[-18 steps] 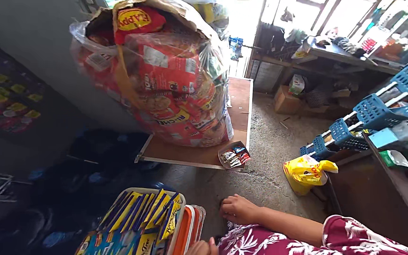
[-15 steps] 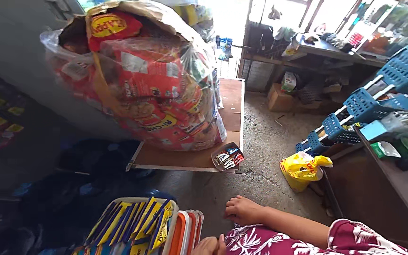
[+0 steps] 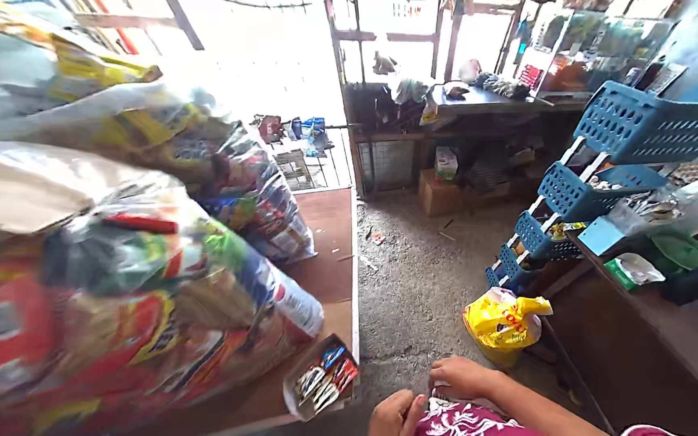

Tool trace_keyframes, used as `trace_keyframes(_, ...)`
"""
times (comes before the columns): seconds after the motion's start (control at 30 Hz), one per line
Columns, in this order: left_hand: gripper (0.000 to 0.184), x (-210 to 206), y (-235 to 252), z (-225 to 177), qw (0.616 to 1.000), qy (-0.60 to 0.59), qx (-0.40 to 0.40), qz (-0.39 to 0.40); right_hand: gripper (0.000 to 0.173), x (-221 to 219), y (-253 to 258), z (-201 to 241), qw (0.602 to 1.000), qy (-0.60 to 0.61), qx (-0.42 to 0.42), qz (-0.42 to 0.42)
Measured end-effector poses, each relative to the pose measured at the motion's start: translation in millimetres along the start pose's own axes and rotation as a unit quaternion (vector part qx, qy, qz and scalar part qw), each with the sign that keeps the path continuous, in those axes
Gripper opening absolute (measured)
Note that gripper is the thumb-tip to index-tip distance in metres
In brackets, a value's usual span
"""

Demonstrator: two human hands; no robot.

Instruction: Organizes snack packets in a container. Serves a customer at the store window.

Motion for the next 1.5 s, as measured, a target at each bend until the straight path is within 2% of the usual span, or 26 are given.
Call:
trace_keyframes(0.1, 0.043, -38, 73, 0, 0.996, -0.028, -0.026, 0.076, 0.027, 50, -19, -76, 0.997, 0.002, -0.068, -0.018)
trace_keyframes(0.27, 0.036, -56, 156, 13, 0.994, -0.032, -0.016, 0.102, 0.032, 126, -33, -153, 0.987, 0.050, -0.147, -0.042)
trace_keyframes(0.47, 0.034, -67, 263, 75, 0.990, -0.062, -0.017, 0.126, 0.034, 178, 11, -229, 0.978, 0.119, -0.154, -0.078)
trace_keyframes(0.57, 0.033, -66, 338, 109, 0.987, -0.076, -0.010, 0.142, 0.036, 212, 36, -258, 0.975, 0.146, -0.160, -0.050)
trace_keyframes(0.7, 0.035, -59, 462, 130, 0.979, -0.055, 0.006, 0.194, 0.038, 268, 56, -319, 0.959, 0.155, -0.234, -0.043)
trace_keyframes(0.8, 0.041, -54, 552, 128, 0.981, -0.023, -0.078, 0.177, 0.038, 330, 68, -356, 0.947, 0.181, -0.252, -0.080)
trace_keyframes(0.9, 0.044, -62, 622, 130, 0.979, -0.033, -0.094, 0.180, 0.037, 376, 75, -405, 0.924, 0.191, -0.286, -0.170)
trace_keyframes(1.0, 0.046, -82, 678, 135, 0.976, -0.047, -0.084, 0.197, 0.037, 410, 83, -446, 0.920, 0.201, -0.282, -0.182)
trace_keyframes(1.1, 0.042, -112, 725, 158, 0.970, -0.074, -0.045, 0.228, 0.040, 442, 94, -489, 0.937, 0.205, -0.271, -0.086)
trace_keyframes(1.17, 0.040, -131, 754, 175, 0.969, -0.099, -0.005, 0.228, 0.040, 466, 96, -526, 0.942, 0.199, -0.265, -0.054)
trace_keyframes(1.3, 0.035, -157, 821, 193, 0.973, -0.131, 0.068, 0.176, 0.042, 546, 95, -616, 0.933, 0.179, -0.296, -0.098)
trace_keyframes(1.4, 0.035, -175, 872, 195, 0.973, -0.132, 0.057, 0.178, 0.042, 620, 91, -665, 0.922, 0.161, -0.326, -0.133)
trace_keyframes(1.5, 0.035, -184, 918, 195, 0.976, -0.150, 0.033, 0.153, 0.043, 682, 95, -690, 0.924, 0.159, -0.316, -0.145)
Point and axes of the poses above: each hand's wrist, its own y-axis towards the middle knuckle, its own x-axis out of the back of the hand, z = x × y, the point moved 7 cm from there along y, towards the middle knuckle, and after that the axes turned 4 degrees about -y, right-handed, at the moved point
